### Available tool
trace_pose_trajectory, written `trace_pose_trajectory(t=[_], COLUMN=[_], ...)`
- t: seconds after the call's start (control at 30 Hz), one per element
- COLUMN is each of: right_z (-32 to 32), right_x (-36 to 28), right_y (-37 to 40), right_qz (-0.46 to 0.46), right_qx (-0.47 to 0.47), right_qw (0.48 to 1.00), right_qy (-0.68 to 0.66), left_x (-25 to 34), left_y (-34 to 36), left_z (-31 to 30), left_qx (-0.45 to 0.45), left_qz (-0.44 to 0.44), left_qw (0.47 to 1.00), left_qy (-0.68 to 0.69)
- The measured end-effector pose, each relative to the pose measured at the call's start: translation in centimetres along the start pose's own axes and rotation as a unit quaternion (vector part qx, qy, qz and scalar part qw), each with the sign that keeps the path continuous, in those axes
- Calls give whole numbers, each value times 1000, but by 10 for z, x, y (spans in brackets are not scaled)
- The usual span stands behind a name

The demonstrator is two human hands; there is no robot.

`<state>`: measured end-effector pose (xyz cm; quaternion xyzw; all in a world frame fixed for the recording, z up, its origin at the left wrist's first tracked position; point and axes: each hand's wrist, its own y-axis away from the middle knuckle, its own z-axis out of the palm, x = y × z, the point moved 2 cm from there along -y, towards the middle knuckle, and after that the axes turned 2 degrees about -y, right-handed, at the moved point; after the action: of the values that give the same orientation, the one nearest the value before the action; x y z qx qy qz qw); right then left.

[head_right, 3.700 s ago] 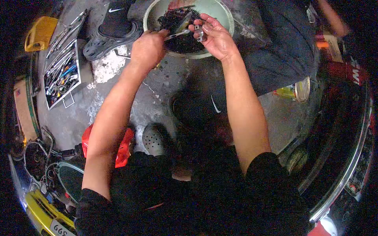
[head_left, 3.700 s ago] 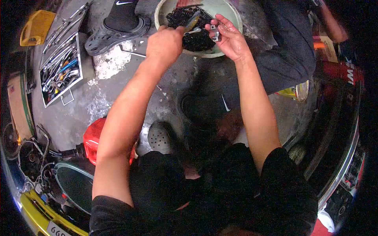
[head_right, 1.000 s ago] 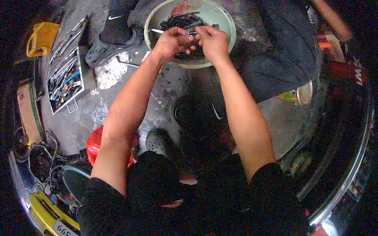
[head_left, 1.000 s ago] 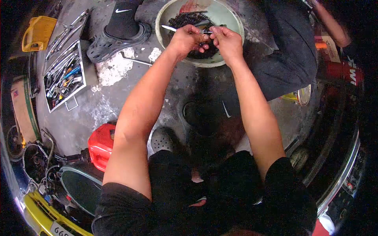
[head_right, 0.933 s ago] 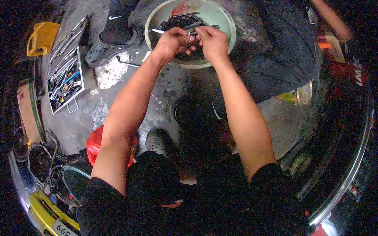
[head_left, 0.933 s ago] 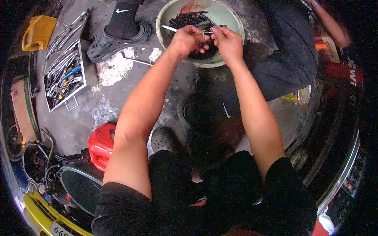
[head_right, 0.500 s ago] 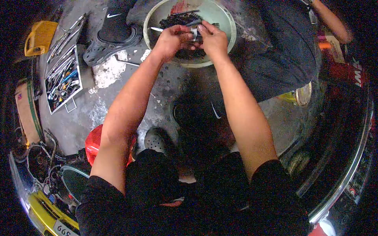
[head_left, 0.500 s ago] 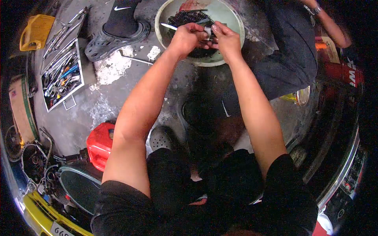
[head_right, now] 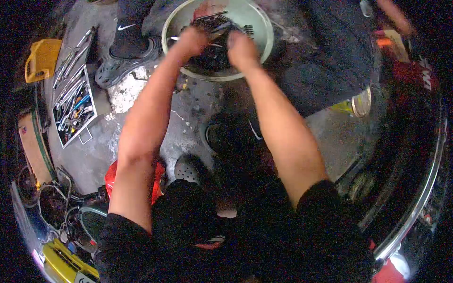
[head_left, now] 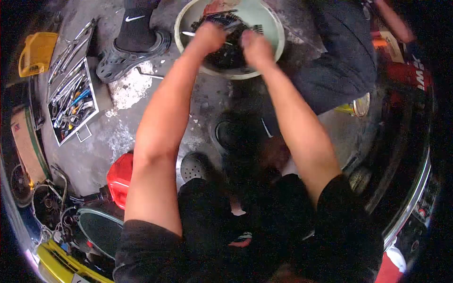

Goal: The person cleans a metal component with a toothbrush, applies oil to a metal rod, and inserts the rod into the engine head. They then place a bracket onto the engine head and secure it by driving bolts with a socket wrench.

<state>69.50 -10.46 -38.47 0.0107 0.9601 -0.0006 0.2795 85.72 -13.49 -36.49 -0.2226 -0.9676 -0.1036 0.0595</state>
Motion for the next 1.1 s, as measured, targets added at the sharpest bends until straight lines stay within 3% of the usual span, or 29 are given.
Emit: trace_pose_trajectory(t=[0.03,0.1,0.13,0.17,0.2,0.23,0.27,0.3,0.33,0.37,0.4,0.43,0.47,0.5,0.53,0.57,0.6,0.63,0.7,0.73,0.8,0.87,0.93,0.97,1.03,1.07,1.1], right_z=[3,-3,-18,-18,-7,-11,-21,1,-14,7,-18,-12,-5,-15,-31,-47,-72,-91,-116,-135,-213,-255,-373,-415,-466,-524,-563], right_x=[0,-27,-46,-45,-36,-33,-30,-24,-36,-35,-30,-23,-16,-27,-30,-32,-47,-61,-93,-108,-132,-132,-147,-139,-105,-112,-106], right_y=[14,17,17,18,19,15,25,17,21,23,20,21,22,25,31,37,54,56,72,84,123,166,221,251,324,353,383], right_qz=[-36,-45,-10,-27,33,69,32,24,-49,-53,75,141,206,42,17,-9,116,115,9,-20,13,53,109,53,186,232,331], right_qx=[-140,-32,-31,-6,-13,-147,-149,-86,-45,125,-6,-29,-52,159,194,229,103,65,88,88,35,-23,-81,-53,-2,37,21], right_qw=[980,994,999,998,982,985,988,994,992,977,976,968,955,980,975,967,961,955,954,948,962,924,961,982,950,957,934], right_qy=[137,92,-31,-59,-186,63,11,-64,-111,-163,-204,-206,-206,-109,-111,-112,-230,-267,-288,-304,-269,-379,-239,-174,-249,-173,-133], left_x=[-1,10,15,19,5,8,8,5,-11,13,17,19,23,29,38,25,10,-5,-8,10,57,61,91,127,177,191,211], left_y=[9,16,30,38,29,35,36,34,22,36,38,41,38,33,38,33,41,51,78,104,131,170,209,221,252,261,265], left_z=[24,13,-16,-25,-1,-8,-4,7,44,2,6,6,-7,-14,-13,0,23,46,44,15,-75,-105,-163,-223,-300,-312,-327], left_qx=[35,122,82,115,144,109,124,132,143,128,260,96,167,245,318,75,-23,-120,-23,-1,-229,-51,68,14,-34,-28,-62], left_qz=[-121,-128,-175,-211,-127,-141,-138,-132,-101,-116,24,-31,21,59,87,46,46,25,91,129,-35,-71,-50,-134,-197,-172,-221], left_qw=[980,925,925,882,858,894,940,927,827,914,943,963,965,954,935,980,959,921,922,968,965,960,982,954,898,888,830], left_qy=[151,338,329,405,476,410,287,326,534,368,206,249,202,165,129,178,279,370,377,215,119,266,170,268,392,425,508])
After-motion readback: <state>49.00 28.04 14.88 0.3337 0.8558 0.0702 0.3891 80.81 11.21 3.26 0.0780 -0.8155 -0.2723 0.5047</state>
